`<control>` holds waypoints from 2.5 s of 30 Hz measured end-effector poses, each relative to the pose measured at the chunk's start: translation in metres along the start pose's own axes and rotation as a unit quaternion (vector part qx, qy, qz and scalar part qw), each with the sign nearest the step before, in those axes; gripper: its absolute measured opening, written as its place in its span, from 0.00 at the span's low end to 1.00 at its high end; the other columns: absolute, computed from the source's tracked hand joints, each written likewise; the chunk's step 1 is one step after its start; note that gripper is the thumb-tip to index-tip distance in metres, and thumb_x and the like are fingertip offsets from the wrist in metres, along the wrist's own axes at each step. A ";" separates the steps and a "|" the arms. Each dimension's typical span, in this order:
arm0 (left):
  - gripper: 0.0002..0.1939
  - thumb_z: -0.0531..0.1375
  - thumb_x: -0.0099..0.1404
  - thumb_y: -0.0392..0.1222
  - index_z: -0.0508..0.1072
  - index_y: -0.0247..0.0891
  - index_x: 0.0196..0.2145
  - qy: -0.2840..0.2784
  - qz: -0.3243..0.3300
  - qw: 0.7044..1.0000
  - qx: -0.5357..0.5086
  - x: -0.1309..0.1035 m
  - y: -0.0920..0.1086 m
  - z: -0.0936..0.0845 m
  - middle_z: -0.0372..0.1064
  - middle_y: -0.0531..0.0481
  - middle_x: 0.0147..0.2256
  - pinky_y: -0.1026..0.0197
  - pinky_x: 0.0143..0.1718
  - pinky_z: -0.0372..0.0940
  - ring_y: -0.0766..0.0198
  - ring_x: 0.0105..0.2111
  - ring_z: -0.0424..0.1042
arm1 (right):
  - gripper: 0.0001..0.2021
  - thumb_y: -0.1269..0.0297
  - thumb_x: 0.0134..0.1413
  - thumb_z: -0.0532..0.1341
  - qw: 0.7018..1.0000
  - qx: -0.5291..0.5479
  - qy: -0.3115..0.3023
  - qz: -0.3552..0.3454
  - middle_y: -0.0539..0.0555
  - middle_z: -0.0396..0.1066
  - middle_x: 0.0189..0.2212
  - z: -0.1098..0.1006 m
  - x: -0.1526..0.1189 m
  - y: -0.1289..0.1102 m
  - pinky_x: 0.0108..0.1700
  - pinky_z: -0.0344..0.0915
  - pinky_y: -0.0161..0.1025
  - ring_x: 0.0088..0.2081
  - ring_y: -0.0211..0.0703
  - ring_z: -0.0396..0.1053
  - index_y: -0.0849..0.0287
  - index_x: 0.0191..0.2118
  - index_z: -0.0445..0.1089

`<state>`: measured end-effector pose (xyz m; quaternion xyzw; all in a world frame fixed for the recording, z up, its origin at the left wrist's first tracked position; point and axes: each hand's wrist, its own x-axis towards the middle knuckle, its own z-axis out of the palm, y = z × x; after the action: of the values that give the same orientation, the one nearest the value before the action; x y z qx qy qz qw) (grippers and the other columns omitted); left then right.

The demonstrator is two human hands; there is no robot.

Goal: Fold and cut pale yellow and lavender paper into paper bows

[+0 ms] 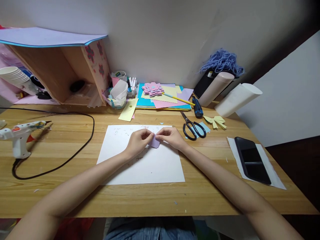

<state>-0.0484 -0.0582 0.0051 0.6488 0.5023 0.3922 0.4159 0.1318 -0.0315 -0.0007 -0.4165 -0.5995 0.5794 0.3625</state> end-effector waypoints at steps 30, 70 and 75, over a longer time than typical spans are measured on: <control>0.13 0.60 0.56 0.47 0.72 0.33 0.27 0.025 -0.032 0.996 -0.079 0.006 -0.002 -0.001 0.71 0.48 0.27 0.65 0.30 0.62 0.64 0.28 0.69 | 0.14 0.57 0.37 0.69 0.994 0.025 -0.081 0.075 0.51 0.71 0.22 -0.014 0.006 -0.010 0.34 0.68 0.36 0.27 0.37 0.71 0.63 0.27 0.72; 0.16 0.69 0.44 0.47 0.77 0.32 0.28 0.000 -0.179 0.967 -0.181 0.014 0.012 -0.013 0.75 0.44 0.29 0.57 0.39 0.67 0.60 0.31 0.73 | 0.05 0.64 0.57 0.58 0.839 -0.416 0.083 -0.341 0.53 0.74 0.34 -0.006 -0.007 0.001 0.43 0.60 0.44 0.39 0.45 0.65 0.55 0.35 0.71; 0.13 0.69 0.44 0.44 0.78 0.34 0.27 -0.005 -0.179 0.969 -0.172 0.015 0.012 -0.013 0.76 0.44 0.29 0.58 0.38 0.68 0.61 0.31 0.74 | 0.05 0.64 0.57 0.57 0.844 -0.410 0.088 -0.334 0.54 0.73 0.33 -0.003 -0.007 0.000 0.43 0.60 0.44 0.38 0.46 0.64 0.56 0.34 0.70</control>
<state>-0.0538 -0.0437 0.0220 0.4693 0.5334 0.3888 0.5865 0.1377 -0.0365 -0.0002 -0.3508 -0.8508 0.0858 0.3817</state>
